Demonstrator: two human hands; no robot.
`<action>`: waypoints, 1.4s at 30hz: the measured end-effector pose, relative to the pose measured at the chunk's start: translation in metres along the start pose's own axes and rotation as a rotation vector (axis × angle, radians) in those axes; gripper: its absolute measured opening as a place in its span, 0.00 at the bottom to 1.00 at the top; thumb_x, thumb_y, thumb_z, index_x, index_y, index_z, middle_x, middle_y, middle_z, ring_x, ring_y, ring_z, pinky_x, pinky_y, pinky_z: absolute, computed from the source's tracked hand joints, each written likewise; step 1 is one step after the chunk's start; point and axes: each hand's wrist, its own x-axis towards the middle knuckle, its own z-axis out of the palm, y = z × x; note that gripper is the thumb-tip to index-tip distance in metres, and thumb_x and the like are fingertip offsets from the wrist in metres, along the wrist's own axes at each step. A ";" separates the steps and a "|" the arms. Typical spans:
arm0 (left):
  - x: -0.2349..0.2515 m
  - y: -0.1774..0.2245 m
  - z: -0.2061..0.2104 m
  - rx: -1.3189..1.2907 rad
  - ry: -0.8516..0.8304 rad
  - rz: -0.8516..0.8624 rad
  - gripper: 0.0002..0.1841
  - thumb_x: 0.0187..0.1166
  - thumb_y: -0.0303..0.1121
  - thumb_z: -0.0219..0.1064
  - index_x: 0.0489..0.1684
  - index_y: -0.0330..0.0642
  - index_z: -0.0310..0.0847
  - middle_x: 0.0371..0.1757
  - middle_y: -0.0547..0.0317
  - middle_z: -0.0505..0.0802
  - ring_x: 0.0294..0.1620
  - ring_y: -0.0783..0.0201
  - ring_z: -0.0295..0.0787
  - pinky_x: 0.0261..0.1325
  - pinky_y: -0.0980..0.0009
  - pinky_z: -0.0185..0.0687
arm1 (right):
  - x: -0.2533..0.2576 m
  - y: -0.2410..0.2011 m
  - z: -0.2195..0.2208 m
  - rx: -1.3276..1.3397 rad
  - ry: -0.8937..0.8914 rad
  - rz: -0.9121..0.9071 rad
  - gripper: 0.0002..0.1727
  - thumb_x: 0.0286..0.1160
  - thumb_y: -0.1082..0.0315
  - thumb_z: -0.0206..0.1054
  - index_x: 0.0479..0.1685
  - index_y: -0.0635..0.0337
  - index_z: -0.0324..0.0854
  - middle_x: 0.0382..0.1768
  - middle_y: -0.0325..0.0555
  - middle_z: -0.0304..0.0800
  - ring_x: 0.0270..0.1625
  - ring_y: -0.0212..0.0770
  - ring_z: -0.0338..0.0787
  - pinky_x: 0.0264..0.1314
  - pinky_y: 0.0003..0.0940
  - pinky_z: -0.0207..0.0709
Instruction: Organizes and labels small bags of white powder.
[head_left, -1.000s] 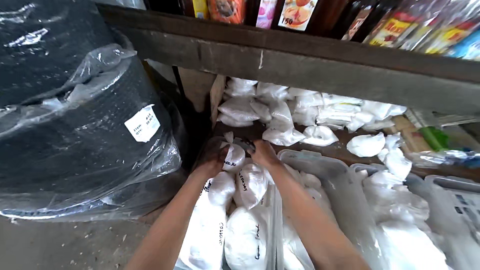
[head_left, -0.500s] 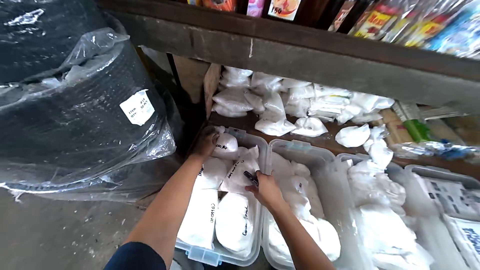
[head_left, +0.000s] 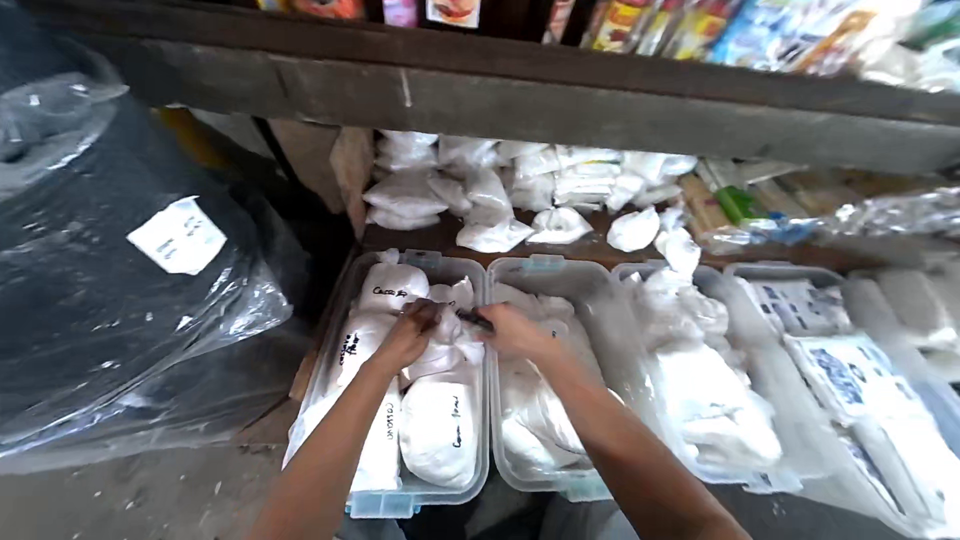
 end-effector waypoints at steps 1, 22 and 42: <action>0.001 0.005 0.002 0.087 -0.005 -0.029 0.25 0.93 0.42 0.50 0.72 0.32 0.82 0.75 0.34 0.82 0.79 0.37 0.73 0.84 0.46 0.64 | -0.013 0.009 -0.015 0.040 0.085 0.049 0.20 0.81 0.67 0.69 0.67 0.68 0.82 0.58 0.64 0.89 0.63 0.59 0.88 0.72 0.58 0.76; 0.007 0.073 0.041 0.444 -0.037 -0.441 0.32 0.85 0.47 0.61 0.86 0.40 0.69 0.90 0.36 0.66 0.90 0.35 0.60 0.85 0.33 0.55 | -0.081 0.082 0.017 -0.001 0.248 0.561 0.17 0.83 0.67 0.63 0.62 0.70 0.83 0.56 0.69 0.89 0.65 0.66 0.88 0.70 0.62 0.76; -0.007 0.082 0.038 0.482 -0.110 -0.479 0.31 0.85 0.50 0.59 0.82 0.39 0.72 0.88 0.38 0.68 0.87 0.35 0.64 0.80 0.34 0.62 | -0.038 0.010 -0.039 0.419 0.648 0.234 0.11 0.79 0.64 0.70 0.45 0.64 0.89 0.32 0.46 0.90 0.29 0.35 0.89 0.39 0.37 0.86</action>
